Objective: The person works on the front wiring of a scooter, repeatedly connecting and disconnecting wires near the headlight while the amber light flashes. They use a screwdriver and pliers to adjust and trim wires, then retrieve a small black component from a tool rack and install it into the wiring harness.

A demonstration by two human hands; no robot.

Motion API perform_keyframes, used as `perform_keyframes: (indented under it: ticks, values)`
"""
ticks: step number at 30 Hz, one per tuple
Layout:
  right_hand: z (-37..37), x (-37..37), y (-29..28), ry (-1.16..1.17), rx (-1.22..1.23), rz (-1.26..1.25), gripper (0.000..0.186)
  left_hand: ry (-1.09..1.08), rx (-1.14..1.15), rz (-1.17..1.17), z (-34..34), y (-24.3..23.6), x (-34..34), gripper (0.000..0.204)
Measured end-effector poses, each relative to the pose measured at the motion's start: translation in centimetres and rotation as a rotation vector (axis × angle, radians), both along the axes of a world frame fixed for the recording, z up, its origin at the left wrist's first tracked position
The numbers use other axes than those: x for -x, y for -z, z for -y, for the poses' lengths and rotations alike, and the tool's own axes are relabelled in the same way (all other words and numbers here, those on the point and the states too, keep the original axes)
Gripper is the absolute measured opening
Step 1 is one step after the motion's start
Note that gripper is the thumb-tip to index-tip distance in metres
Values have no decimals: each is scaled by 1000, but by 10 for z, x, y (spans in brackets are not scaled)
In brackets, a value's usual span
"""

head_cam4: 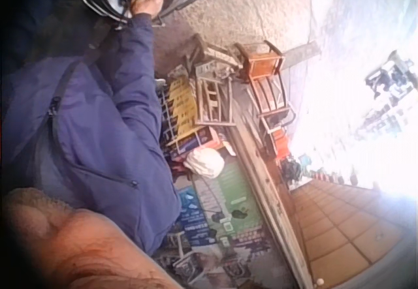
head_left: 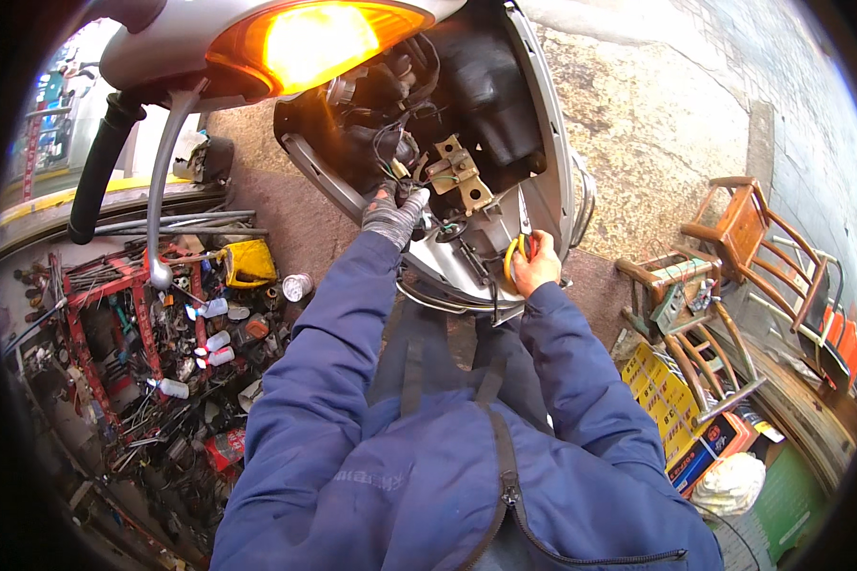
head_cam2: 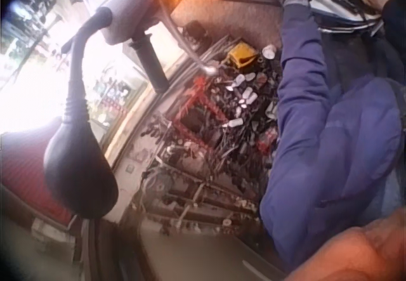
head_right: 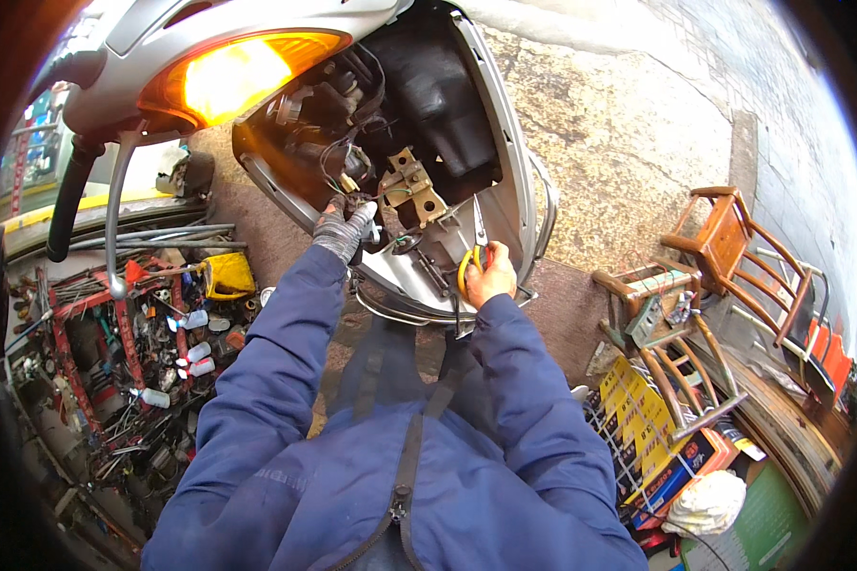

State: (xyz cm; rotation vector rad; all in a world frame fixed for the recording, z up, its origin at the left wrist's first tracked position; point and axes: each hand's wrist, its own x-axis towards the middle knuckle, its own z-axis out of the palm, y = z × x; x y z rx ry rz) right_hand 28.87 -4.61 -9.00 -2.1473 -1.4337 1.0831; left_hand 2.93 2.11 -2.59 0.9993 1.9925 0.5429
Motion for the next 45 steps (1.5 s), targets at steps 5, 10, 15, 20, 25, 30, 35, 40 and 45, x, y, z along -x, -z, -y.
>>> perform_keyframes:
  ticks: [5, 10, 15, 20, 25, 30, 35, 40, 45]
  values:
    - [-3, -8, 32, -66, -18, -41, 51, -66, -3, 76, 4, -11, -3, 37]
    - [-6, -12, 31, -212, 28, 68, 53, -180, -35, 130, 12, -21, -4, 31]
    - [-43, 22, -30, -288, -227, -72, 39, -208, 75, 150, 17, -11, 8, 42]
    - [-99, 103, -95, -510, -373, -416, 25, -115, -57, 52, 24, 34, 26, 34]
    - [-114, 153, -110, -469, -78, -560, 25, 26, -96, 179, 18, 63, 36, 36]
    - [-108, 169, -99, -294, -1, -649, 16, 27, 102, 102, 19, 43, 38, 72]
    - [-103, 175, -98, -224, -41, -676, 13, -7, 123, -59, 15, 19, 32, 57]
    - [-103, 179, -98, -171, 20, -708, 13, -173, -153, 377, 15, -5, 27, 28]
    - [-108, 179, -95, -163, 77, -782, 14, -162, -179, 243, 15, -32, 24, 23]
